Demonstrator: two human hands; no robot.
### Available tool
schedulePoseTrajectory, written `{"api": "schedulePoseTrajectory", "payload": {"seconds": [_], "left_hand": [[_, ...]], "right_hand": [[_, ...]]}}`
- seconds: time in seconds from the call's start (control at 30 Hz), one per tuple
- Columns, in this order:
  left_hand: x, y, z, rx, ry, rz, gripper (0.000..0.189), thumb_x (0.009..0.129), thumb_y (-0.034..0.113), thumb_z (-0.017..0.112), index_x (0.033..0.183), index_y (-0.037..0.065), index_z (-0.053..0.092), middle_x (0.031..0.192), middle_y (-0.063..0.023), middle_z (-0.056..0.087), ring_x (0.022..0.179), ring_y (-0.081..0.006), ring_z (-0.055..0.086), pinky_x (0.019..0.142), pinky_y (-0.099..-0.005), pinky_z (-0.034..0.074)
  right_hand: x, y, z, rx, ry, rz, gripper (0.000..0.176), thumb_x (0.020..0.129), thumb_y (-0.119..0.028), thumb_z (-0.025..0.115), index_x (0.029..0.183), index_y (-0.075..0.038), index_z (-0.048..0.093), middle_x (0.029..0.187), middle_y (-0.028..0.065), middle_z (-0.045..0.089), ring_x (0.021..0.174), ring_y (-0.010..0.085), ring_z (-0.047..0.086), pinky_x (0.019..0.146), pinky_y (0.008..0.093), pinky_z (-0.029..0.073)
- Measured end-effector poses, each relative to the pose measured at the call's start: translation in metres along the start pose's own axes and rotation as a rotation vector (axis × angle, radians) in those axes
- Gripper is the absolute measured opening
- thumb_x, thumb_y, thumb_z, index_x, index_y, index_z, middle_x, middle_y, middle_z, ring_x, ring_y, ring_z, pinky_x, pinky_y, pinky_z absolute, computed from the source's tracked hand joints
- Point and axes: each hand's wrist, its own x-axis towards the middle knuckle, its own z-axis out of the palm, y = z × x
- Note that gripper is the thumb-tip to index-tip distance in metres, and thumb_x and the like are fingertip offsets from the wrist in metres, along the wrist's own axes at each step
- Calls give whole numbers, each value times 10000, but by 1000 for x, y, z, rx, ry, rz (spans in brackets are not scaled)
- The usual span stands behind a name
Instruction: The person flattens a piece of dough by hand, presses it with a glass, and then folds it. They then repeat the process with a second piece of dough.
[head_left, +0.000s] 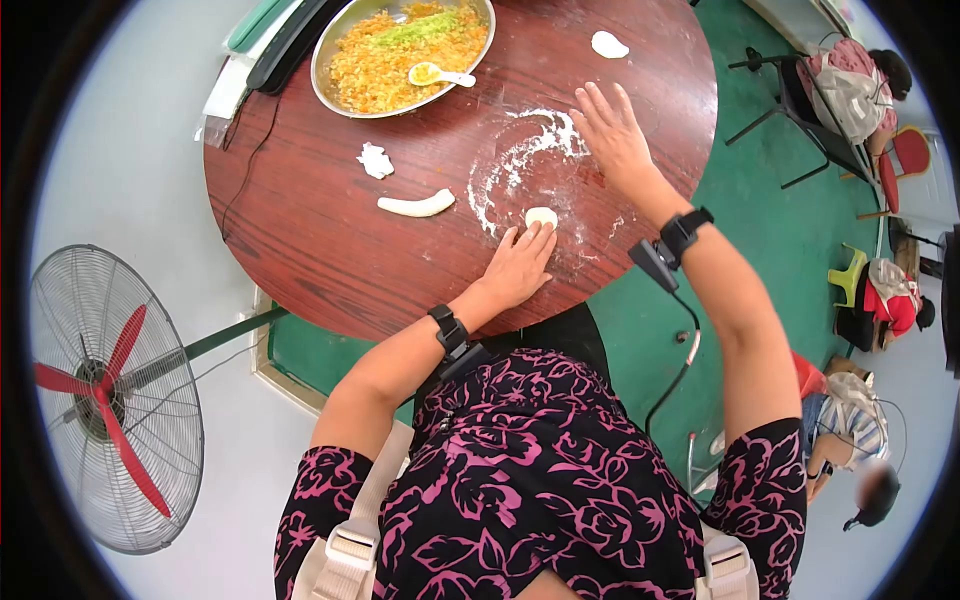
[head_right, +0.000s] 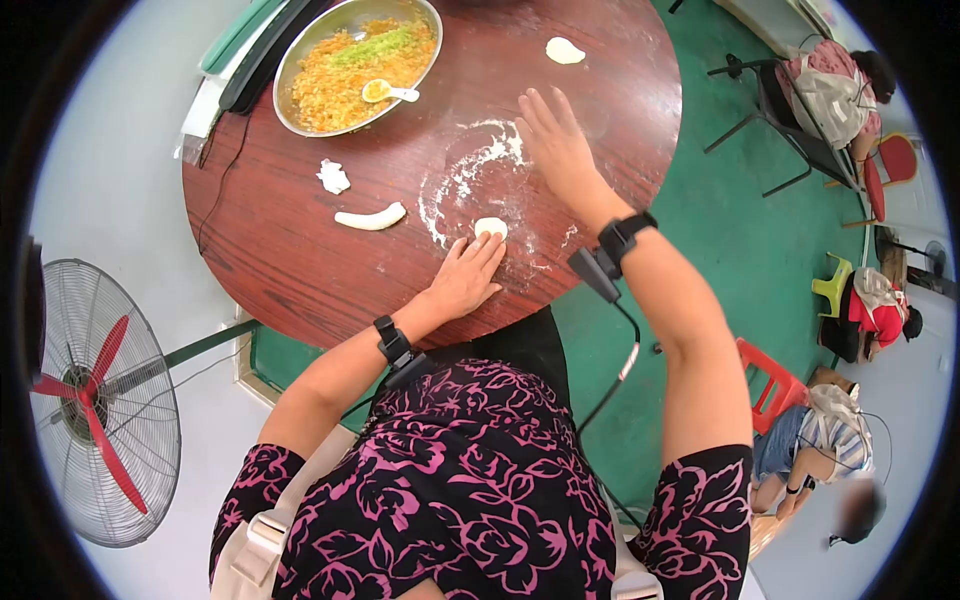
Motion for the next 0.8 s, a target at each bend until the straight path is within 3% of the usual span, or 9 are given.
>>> {"api": "schedulePoseTrajectory", "payload": {"seconds": [0.07, 0.17, 0.27, 0.33, 0.37, 0.47, 0.63, 0.7, 0.8], "left_hand": [[-6, 0, 0, 31, 1, 5, 652, 806, 331, 621, 1313, -15, 401, 1414, -157, 332, 1312, -286, 305, 1038, -491, 274], [-6, 4, 1, 33, -12, -28, 656, 813, 341, 610, 1320, -15, 395, 1415, -153, 334, 1326, -274, 292, 1049, -506, 257], [-4, 9, 4, 14, 4, -70, 656, 815, 349, 605, 1315, -23, 401, 1411, -154, 342, 1318, -271, 302, 1044, -503, 260], [-4, 13, 5, 1, 24, -87, 655, 817, 357, 602, 1307, -32, 409, 1405, -156, 352, 1305, -271, 317, 1033, -494, 269], [-4, 13, 5, -4, 34, -92, 655, 817, 363, 599, 1302, -37, 413, 1401, -157, 358, 1298, -270, 325, 1027, -489, 274], [-5, 14, 4, 3, 43, -101, 659, 820, 381, 590, 1293, -47, 422, 1387, -164, 377, 1278, -268, 343, 1011, -472, 285], [-6, 14, 11, 2, 68, -102, 688, 811, 417, 586, 1292, -47, 423, 1370, -169, 394, 1286, -275, 336, 1017, -477, 282], [-10, 15, 13, 4, 61, -103, 722, 796, 442, 596, 1302, -40, 414, 1368, -171, 393, 1294, -283, 326, 1026, -498, 275], [-15, 12, 9, -72, -24, -93, 804, 754, 496, 620, 1322, -25, 390, 1370, -168, 382, 1304, -290, 311, 1028, -552, 264]], "right_hand": [[21, 2, 10, -268, -206, -39, 514, 862, -273, 480, 1346, -111, 417, 1432, 83, 352, 1380, 233, 214, 1134, 520, 7], [47, 11, 8, -331, -615, -103, 509, 884, -290, 463, 1353, -99, 410, 1379, 113, 426, 1324, 261, 336, 1116, 554, 26], [55, 12, 33, -453, -755, -190, 528, 885, -300, 477, 1354, -71, 403, 1282, 128, 520, 1169, 291, 508, 1070, 600, 109], [56, 13, 44, -418, -750, -124, 464, 843, -355, 530, 1224, -91, 544, 1184, 115, 586, 1053, 291, 576, 959, 609, 265], [56, 15, 48, -399, -746, -91, 442, 822, -382, 557, 1159, -102, 615, 1135, 109, 619, 995, 292, 610, 904, 614, 343], [46, 38, 66, 102, -541, 153, 444, 746, -341, 629, 1117, -98, 618, 1054, 134, 636, 911, 299, 632, 814, 543, 435], [-16, -7, -8, 999, -161, -16, 680, 614, -326, 718, 1193, -48, 493, 1066, 187, 602, 936, 337, 602, 800, 376, 496], [-31, -55, -6, 1126, -68, -77, 694, 633, -323, 718, 1232, -68, 476, 1123, 182, 579, 1004, 328, 577, 869, 402, 457], [-43, -90, -4, 917, 81, -142, 689, 636, -336, 709, 1240, -101, 475, 1076, 123, 569, 1053, 276, 531, 946, 446, 369]]}}
